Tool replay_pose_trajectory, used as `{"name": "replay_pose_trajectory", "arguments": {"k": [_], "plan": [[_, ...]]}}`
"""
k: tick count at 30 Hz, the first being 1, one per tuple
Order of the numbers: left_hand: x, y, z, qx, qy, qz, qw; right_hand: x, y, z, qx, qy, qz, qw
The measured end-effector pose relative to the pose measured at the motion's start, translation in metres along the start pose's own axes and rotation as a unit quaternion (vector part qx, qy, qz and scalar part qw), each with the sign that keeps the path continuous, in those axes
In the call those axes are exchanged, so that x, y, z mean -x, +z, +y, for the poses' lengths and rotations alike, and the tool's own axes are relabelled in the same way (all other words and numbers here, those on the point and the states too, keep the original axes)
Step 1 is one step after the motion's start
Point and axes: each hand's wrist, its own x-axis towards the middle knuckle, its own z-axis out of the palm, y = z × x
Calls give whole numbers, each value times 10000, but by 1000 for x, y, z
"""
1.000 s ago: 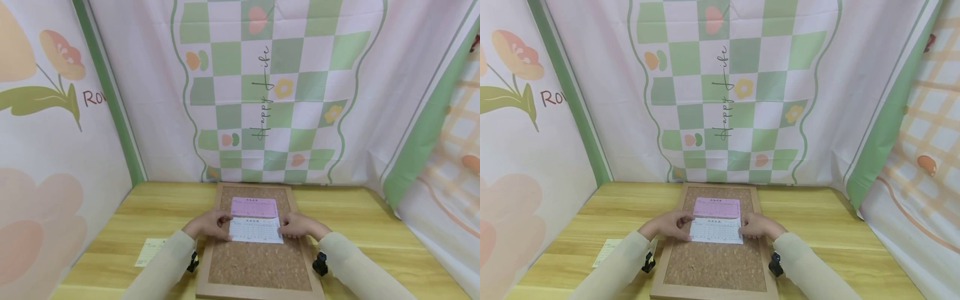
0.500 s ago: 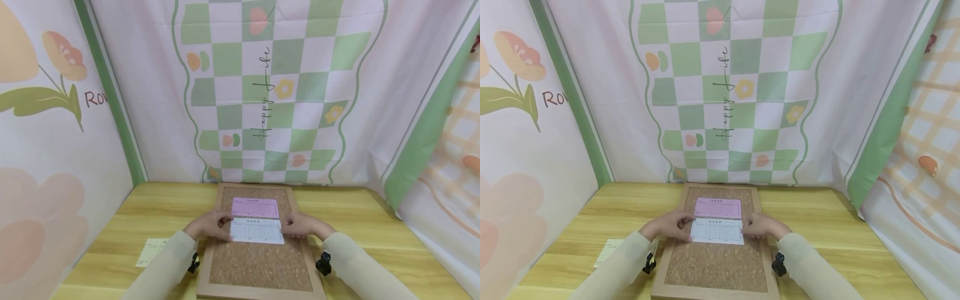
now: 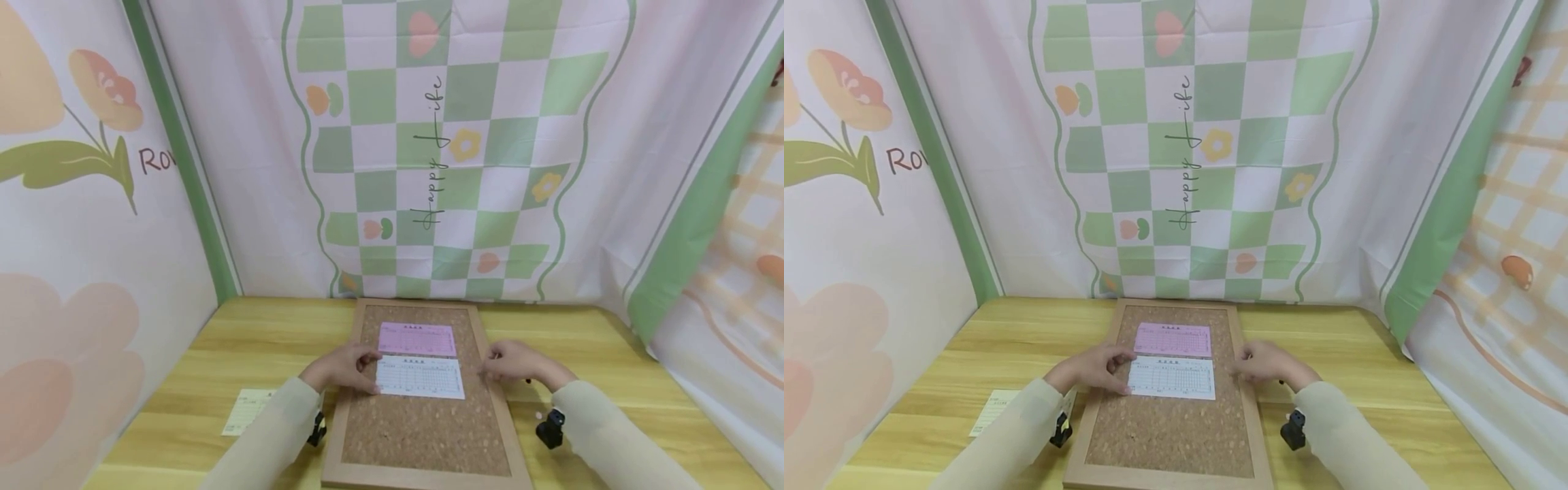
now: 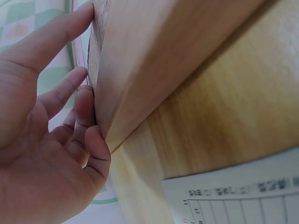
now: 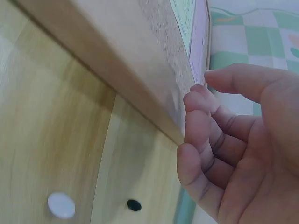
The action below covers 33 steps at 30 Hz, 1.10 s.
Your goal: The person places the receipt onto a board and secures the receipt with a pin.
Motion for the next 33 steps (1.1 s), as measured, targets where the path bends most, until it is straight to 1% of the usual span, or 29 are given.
{"name": "replay_pose_trajectory", "arguments": {"k": [6, 13, 20, 25, 28, 33], "plan": [[-2, 2, -3, -67, 42, 12, 10000, 7, -11, 17, -284, -19, 8, 9996], [-4, 2, -7, -52, 127, 10, 9999, 18, -22, 37, -178, -3, 262, 9995], [-3, 1, -7, 11, 84, 10, 10000, 29, -25, 53, -115, 49, 437, 9990], [-2, 1, -6, 27, 27, 5, 10000, 37, -25, 65, -462, 194, 463, 9977], [-2, 1, -6, -9, 66, 9, 10000, 40, -25, 72, -566, 254, 440, 9971], [-2, 1, -6, -30, 107, 18, 9999, 42, -23, 80, -837, 326, 264, 9956]]}}
